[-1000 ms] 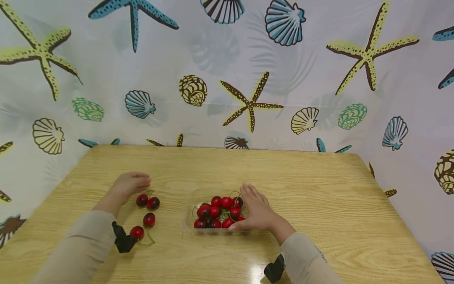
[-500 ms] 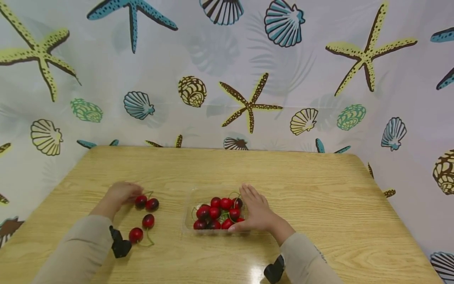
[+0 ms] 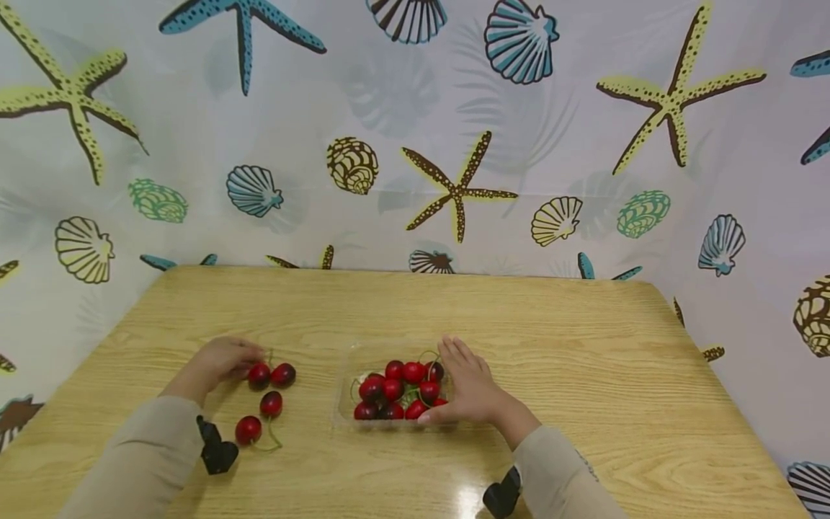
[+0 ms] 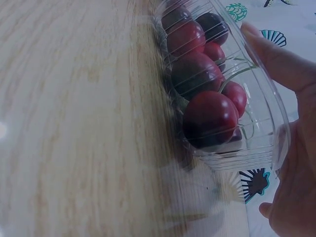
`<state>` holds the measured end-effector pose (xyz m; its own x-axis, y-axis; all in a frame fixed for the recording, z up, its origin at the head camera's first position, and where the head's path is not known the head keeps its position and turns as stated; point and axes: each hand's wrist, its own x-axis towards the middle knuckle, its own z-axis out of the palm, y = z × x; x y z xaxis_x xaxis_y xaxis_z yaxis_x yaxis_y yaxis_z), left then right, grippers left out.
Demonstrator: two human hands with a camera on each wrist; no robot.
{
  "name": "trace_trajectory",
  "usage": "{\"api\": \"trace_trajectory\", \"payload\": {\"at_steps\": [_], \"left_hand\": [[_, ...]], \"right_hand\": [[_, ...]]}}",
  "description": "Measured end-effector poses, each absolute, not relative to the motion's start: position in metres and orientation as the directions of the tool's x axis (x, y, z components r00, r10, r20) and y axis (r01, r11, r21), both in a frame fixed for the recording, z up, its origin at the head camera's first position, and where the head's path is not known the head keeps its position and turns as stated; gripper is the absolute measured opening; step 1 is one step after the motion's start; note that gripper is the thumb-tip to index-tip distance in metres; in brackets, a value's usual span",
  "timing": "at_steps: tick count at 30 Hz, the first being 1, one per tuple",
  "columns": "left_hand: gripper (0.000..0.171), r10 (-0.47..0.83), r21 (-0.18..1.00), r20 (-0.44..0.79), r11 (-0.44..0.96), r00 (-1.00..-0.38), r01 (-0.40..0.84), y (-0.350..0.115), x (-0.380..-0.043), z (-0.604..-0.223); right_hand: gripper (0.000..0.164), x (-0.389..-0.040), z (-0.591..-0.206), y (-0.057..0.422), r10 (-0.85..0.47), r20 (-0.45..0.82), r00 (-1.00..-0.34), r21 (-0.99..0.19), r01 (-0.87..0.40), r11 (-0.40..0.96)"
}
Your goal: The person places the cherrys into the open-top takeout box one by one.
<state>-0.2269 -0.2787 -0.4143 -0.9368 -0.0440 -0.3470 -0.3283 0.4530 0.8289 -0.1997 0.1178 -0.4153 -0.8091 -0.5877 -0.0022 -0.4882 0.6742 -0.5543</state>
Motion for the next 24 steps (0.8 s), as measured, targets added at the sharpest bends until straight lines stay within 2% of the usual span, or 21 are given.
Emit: {"api": "trace_trajectory", "payload": {"at_steps": [7,19,24], "left_hand": [[0.028,-0.033,0.871,-0.330,0.375,-0.943,-0.318,-0.278,-0.226,-0.406],[0.033,-0.025,0.896,-0.285,0.348,-0.958,-0.276,-0.275,-0.216,-0.390],[0.034,-0.007,0.919,-0.273,0.294,-0.962,-0.263,-0.270,-0.212,-0.383]], "right_hand": [[0.110,-0.201,-0.414,0.117,-0.589,0.001,-0.808,-0.550,-0.492,0.675],[0.109,-0.202,-0.416,0.117,-0.592,0.008,-0.806,-0.547,-0.499,0.672],[0.110,-0.202,-0.416,0.117,-0.589,-0.001,-0.808,-0.550,-0.491,0.675]]}}
